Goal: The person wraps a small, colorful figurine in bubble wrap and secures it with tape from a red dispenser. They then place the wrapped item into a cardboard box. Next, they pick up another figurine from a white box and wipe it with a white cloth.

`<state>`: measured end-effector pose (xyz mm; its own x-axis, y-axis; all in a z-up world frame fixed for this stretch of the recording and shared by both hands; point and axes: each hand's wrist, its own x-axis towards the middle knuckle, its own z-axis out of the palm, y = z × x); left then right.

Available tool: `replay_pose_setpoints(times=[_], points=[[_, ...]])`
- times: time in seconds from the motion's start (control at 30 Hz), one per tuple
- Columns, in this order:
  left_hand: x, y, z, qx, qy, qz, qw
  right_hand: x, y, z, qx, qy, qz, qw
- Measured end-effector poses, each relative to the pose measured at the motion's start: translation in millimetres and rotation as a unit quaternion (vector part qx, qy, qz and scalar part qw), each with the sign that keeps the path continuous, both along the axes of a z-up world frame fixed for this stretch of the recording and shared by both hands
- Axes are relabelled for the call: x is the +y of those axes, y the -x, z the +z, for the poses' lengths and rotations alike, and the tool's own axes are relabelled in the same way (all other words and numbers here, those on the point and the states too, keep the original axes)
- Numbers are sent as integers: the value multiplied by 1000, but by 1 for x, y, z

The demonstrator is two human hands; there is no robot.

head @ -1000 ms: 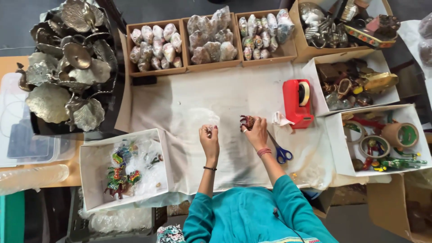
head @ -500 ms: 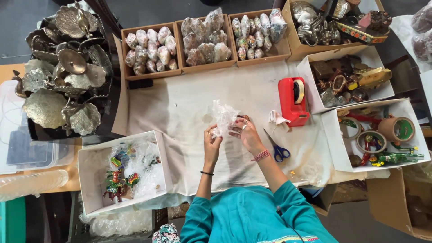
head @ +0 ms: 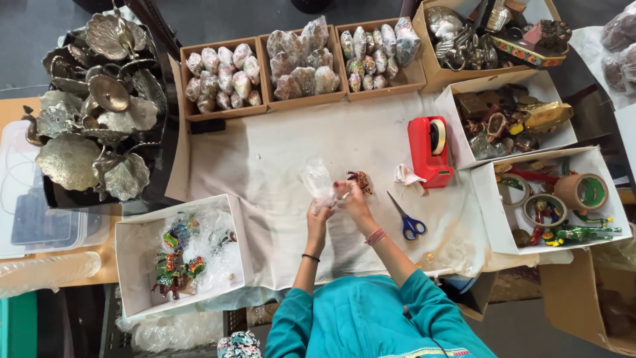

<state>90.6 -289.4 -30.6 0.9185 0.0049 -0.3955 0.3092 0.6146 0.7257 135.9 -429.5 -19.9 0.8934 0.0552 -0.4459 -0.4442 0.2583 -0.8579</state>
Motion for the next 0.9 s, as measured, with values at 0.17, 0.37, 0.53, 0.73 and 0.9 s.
replay_pose_setpoints(times=[0.17, 0.37, 0.53, 0.73, 0.9], points=[[-2, 15, 21, -157, -479, -13, 864, 4, 5, 6, -26, 27, 25, 999], [7, 16, 42, -232, -566, -56, 789, -20, 5, -11, 120, -213, -1, 970], [6, 16, 35, -290, -600, -69, 743, -25, 8, -34, 130, -211, -15, 969], [20, 7, 32, -40, 381, 74, 921, -25, 10, 11, 27, -245, 26, 969], [24, 6, -20, -63, 118, 17, 991, -18, 9, 35, -79, -164, -28, 983]])
